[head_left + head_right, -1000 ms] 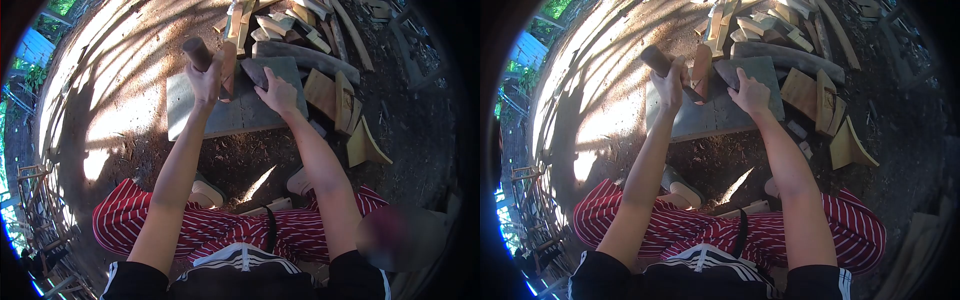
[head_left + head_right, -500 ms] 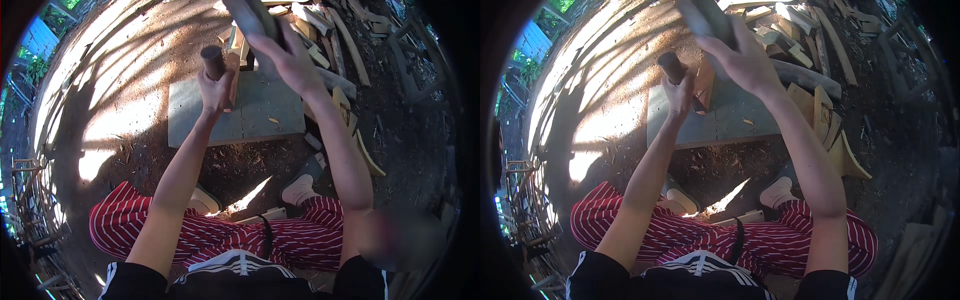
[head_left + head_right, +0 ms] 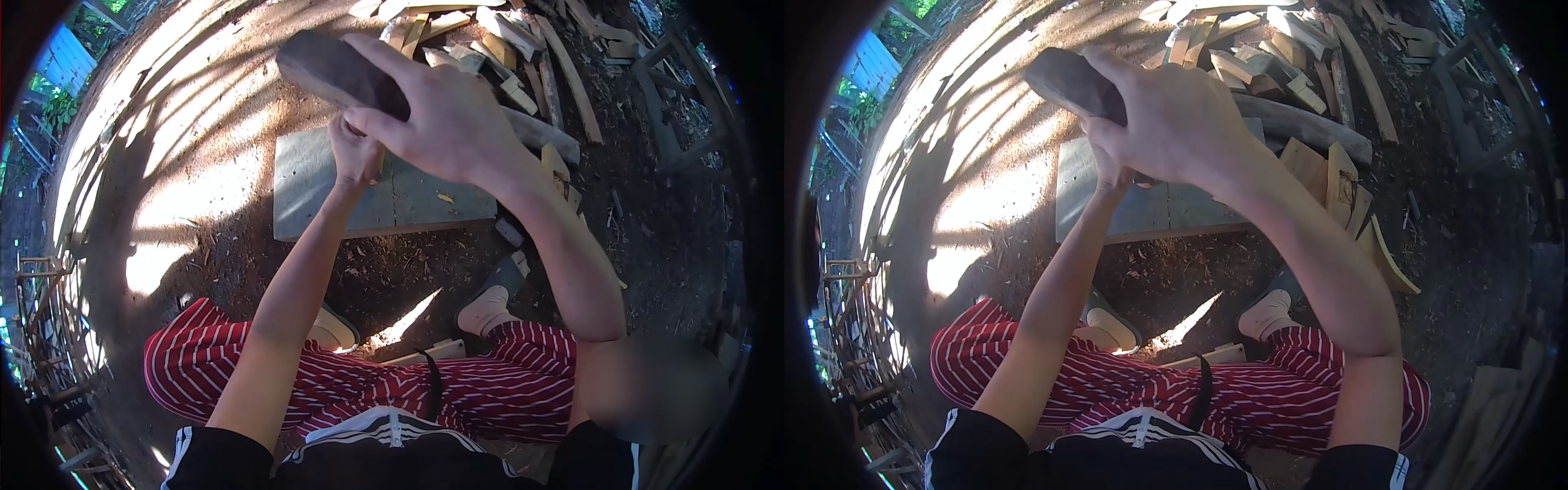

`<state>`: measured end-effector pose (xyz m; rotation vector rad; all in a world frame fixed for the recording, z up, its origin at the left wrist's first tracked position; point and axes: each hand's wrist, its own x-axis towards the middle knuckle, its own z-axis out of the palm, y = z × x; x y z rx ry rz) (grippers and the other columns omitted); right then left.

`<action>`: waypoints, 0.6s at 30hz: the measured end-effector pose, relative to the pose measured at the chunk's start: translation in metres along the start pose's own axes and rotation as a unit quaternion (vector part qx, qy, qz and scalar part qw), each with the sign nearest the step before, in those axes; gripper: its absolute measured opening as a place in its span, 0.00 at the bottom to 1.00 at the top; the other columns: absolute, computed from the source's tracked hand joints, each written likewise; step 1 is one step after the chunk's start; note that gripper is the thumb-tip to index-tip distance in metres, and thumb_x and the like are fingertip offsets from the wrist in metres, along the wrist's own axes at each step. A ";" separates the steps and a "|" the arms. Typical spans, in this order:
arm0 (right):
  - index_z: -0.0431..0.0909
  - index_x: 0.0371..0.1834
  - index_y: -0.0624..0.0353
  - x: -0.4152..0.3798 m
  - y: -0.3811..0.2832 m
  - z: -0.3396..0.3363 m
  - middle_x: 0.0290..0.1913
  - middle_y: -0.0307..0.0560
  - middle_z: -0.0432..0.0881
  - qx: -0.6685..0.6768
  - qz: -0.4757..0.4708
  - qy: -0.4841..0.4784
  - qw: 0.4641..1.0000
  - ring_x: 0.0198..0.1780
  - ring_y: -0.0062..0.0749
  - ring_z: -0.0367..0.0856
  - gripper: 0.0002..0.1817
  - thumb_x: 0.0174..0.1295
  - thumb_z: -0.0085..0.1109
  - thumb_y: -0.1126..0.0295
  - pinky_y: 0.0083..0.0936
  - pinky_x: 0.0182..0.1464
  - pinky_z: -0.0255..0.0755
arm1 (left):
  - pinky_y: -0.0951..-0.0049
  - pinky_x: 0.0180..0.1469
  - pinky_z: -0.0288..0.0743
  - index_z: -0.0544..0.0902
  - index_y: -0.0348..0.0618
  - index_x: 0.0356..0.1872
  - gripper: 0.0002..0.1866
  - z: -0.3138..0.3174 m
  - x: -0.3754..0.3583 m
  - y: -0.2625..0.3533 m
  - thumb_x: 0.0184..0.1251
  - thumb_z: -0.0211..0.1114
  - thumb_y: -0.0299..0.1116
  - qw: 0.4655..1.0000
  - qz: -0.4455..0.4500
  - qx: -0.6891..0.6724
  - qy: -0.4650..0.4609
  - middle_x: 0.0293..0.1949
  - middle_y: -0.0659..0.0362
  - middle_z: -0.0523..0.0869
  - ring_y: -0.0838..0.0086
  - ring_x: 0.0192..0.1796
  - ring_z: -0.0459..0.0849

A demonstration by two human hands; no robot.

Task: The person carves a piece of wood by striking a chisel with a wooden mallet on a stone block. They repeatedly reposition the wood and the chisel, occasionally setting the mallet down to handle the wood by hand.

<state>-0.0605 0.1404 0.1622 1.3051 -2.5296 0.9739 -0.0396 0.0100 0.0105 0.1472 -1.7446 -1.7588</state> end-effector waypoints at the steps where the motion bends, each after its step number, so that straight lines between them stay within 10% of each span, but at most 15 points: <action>1: 0.63 0.72 0.59 -0.001 0.002 -0.002 0.37 0.53 0.85 -0.066 0.057 -0.113 0.990 0.31 0.36 0.85 0.39 0.64 0.57 0.47 0.31 0.42 0.81 | 0.78 0.29 0.72 0.76 0.35 0.26 0.10 0.003 -0.002 0.009 0.53 0.67 0.30 0.998 0.060 -0.005 0.030 0.22 0.61 0.80 0.81 0.25 0.78; 7: 0.65 0.73 0.51 -0.002 0.000 -0.006 0.26 0.50 0.84 0.066 -0.051 0.092 0.992 0.29 0.33 0.85 0.37 0.63 0.59 0.46 0.33 0.40 0.82 | 0.77 0.31 0.73 0.77 0.33 0.29 0.11 -0.004 0.000 0.000 0.50 0.68 0.30 0.999 -0.043 0.017 -0.022 0.25 0.60 0.81 0.80 0.30 0.79; 10: 0.65 0.73 0.51 -0.009 -0.002 0.000 0.35 0.50 0.86 -0.067 0.034 -0.073 0.995 0.27 0.35 0.85 0.36 0.65 0.58 0.47 0.32 0.42 0.82 | 0.77 0.30 0.72 0.77 0.35 0.28 0.10 0.001 -0.002 -0.005 0.50 0.69 0.29 0.996 0.073 0.003 0.043 0.23 0.63 0.80 0.82 0.27 0.78; 18: 0.65 0.72 0.59 -0.006 0.002 -0.009 0.52 0.53 0.84 0.097 -0.027 0.072 0.992 0.46 0.43 0.86 0.39 0.64 0.58 0.45 0.35 0.51 0.80 | 0.79 0.30 0.72 0.77 0.35 0.28 0.11 -0.003 -0.002 0.002 0.51 0.69 0.30 0.999 -0.025 -0.001 -0.035 0.24 0.61 0.81 0.83 0.29 0.78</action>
